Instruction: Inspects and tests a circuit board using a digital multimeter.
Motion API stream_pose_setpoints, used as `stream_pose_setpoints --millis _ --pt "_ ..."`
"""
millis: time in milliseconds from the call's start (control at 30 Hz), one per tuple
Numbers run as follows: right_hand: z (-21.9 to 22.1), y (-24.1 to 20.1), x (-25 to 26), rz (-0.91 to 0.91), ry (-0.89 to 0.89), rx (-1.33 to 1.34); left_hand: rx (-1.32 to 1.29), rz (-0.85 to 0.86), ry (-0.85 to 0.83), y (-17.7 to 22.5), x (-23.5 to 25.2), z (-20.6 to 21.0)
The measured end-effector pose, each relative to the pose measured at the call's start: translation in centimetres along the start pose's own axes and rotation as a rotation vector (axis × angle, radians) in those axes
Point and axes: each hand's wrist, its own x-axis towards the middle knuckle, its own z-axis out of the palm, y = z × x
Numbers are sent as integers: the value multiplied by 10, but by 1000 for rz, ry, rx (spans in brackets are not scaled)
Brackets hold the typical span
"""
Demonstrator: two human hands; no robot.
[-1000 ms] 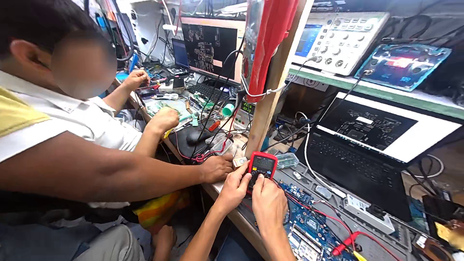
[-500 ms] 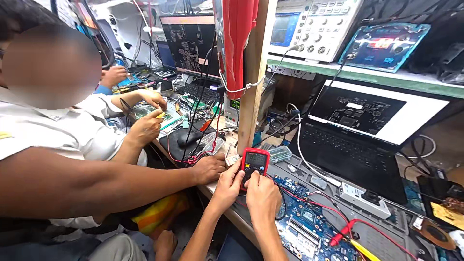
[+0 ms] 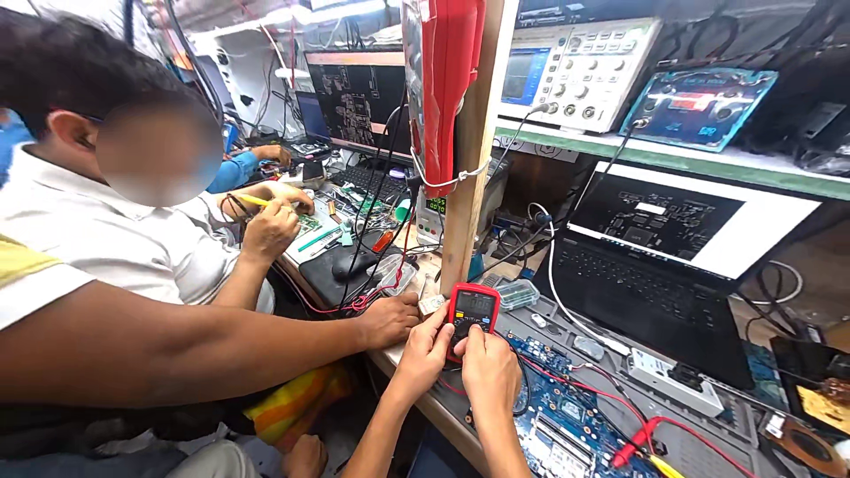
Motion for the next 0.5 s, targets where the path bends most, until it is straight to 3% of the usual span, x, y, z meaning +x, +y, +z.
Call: stream_pose_setpoints --millis 333,500 --pt "-6 8 9 -11 -146 87 30 9 10 1 0 1" --pt "-20 47 15 -158 -170 403 7 -13 8 3 0 1"
